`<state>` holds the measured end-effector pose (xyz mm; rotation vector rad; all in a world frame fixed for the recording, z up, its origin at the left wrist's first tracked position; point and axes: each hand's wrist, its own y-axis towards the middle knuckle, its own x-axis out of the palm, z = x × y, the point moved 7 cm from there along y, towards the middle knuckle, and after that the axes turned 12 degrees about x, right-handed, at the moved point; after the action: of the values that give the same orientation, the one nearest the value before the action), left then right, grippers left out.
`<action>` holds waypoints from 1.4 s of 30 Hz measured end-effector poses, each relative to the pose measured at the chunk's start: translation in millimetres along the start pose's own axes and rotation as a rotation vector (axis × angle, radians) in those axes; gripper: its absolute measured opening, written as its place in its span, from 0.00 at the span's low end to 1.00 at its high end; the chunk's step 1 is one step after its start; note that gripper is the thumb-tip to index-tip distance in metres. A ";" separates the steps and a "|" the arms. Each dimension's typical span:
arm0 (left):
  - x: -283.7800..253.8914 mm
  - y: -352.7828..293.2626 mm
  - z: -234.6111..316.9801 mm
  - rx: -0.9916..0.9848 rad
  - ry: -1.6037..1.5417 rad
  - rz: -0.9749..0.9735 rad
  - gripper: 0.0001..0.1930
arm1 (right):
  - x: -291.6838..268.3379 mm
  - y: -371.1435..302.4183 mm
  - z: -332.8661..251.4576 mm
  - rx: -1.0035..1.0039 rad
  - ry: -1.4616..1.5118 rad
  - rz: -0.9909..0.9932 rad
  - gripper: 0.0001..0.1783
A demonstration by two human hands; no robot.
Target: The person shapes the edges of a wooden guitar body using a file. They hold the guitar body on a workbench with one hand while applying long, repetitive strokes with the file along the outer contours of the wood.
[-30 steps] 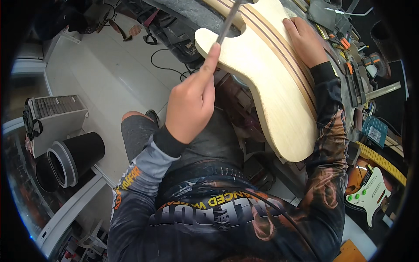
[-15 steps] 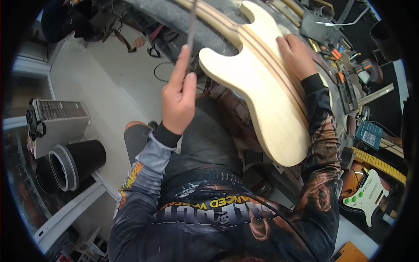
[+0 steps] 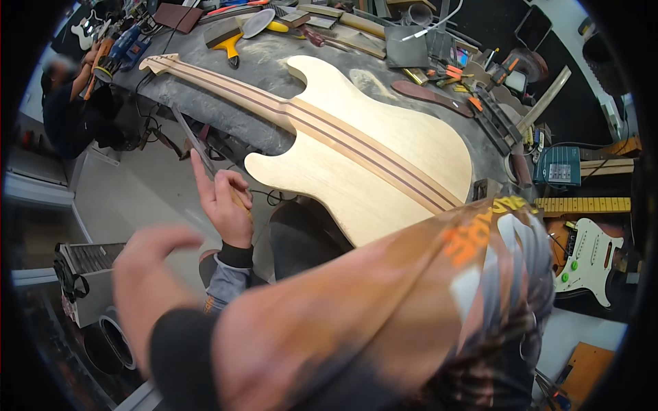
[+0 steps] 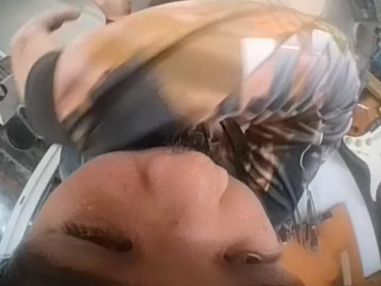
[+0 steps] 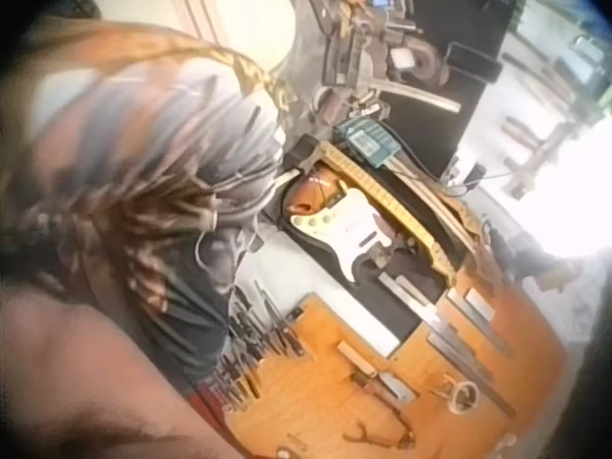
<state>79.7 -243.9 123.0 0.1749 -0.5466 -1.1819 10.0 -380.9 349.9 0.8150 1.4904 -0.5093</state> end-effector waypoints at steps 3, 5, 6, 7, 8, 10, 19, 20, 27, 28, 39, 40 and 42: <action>-3.1 7.1 9.1 -0.036 -0.016 0.021 0.34 | -17.2 -13.3 -13.6 -0.036 -0.031 -0.019 0.23; 4.7 17.0 21.5 -0.113 -0.018 -0.210 0.30 | -28.5 -18.3 -17.2 -0.029 -0.065 -0.017 0.24; 6.5 23.8 37.7 -0.095 -0.011 -0.199 0.30 | -36.4 -20.0 -18.1 -0.019 -0.082 -0.017 0.25; 18.7 21.5 47.9 -0.267 0.237 -0.237 0.26 | -41.1 -23.8 -15.3 0.017 -0.114 -0.033 0.25; 18.3 31.0 55.6 -0.187 0.327 -0.396 0.24 | -40.7 -18.1 -12.9 0.038 -0.130 -0.048 0.26; 28.6 38.3 68.7 0.006 0.445 -0.698 0.21 | -43.1 -12.9 5.4 0.146 -0.181 -0.105 0.27; 174.0 66.1 138.7 0.382 0.462 -1.236 0.23 | 18.4 -87.4 179.4 0.484 0.214 -0.194 0.16; 182.2 74.9 141.2 0.565 0.462 -1.149 0.27 | 15.4 -102.4 199.1 0.487 0.366 -0.035 0.15; 163.4 82.7 140.4 0.623 0.364 -0.800 0.24 | -119.5 -220.1 466.3 1.029 0.589 0.993 0.12; 167.8 72.4 134.7 0.595 0.435 -0.955 0.22 | -153.3 -221.2 493.4 0.969 0.416 1.094 0.13; 237.5 51.3 95.5 0.114 0.322 -1.094 0.23 | -92.3 -89.0 253.2 0.178 -0.267 0.405 0.17; 236.3 35.8 76.8 -0.238 0.245 -1.248 0.17 | -83.7 -81.7 239.1 0.143 -0.327 0.289 0.16; 247.1 14.1 85.3 -0.398 0.043 -1.215 0.13 | -91.0 -90.7 230.8 0.070 -0.339 0.568 0.19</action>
<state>115.5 -450.9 279.3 0.1899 -0.1033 -2.4293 91.1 -627.0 401.2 1.0965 0.8800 -0.2527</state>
